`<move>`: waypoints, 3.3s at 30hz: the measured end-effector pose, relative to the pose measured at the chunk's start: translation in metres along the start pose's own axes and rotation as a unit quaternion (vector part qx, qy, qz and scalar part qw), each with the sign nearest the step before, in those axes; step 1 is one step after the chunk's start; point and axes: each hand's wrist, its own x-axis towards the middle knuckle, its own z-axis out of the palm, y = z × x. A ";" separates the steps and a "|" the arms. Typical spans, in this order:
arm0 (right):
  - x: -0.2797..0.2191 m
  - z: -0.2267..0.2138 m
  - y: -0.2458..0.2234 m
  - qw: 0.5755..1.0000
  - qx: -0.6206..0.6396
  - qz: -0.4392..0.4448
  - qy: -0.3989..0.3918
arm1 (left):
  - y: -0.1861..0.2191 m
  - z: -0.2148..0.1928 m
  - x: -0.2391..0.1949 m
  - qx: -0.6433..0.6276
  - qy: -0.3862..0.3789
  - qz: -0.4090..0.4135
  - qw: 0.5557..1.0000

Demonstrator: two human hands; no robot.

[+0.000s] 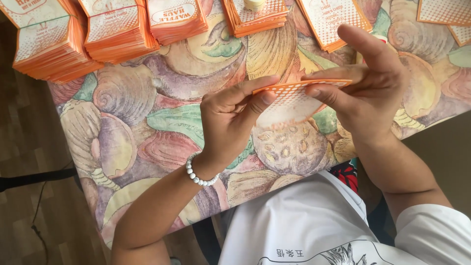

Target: Applying glue to paper bag templates and folding them to assemble the bags.

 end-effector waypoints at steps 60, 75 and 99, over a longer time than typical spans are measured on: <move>-0.022 -0.046 0.040 0.995 -0.065 0.063 0.033 | -0.047 -0.014 0.011 0.030 -0.033 -0.041 0.998; -0.021 -0.048 0.040 0.995 -0.020 0.085 0.044 | -0.055 -0.013 0.010 0.040 -0.018 -0.044 0.998; 0.010 -0.036 0.062 0.984 -0.076 0.142 -0.074 | -0.056 -0.020 -0.011 0.350 -0.142 0.161 0.912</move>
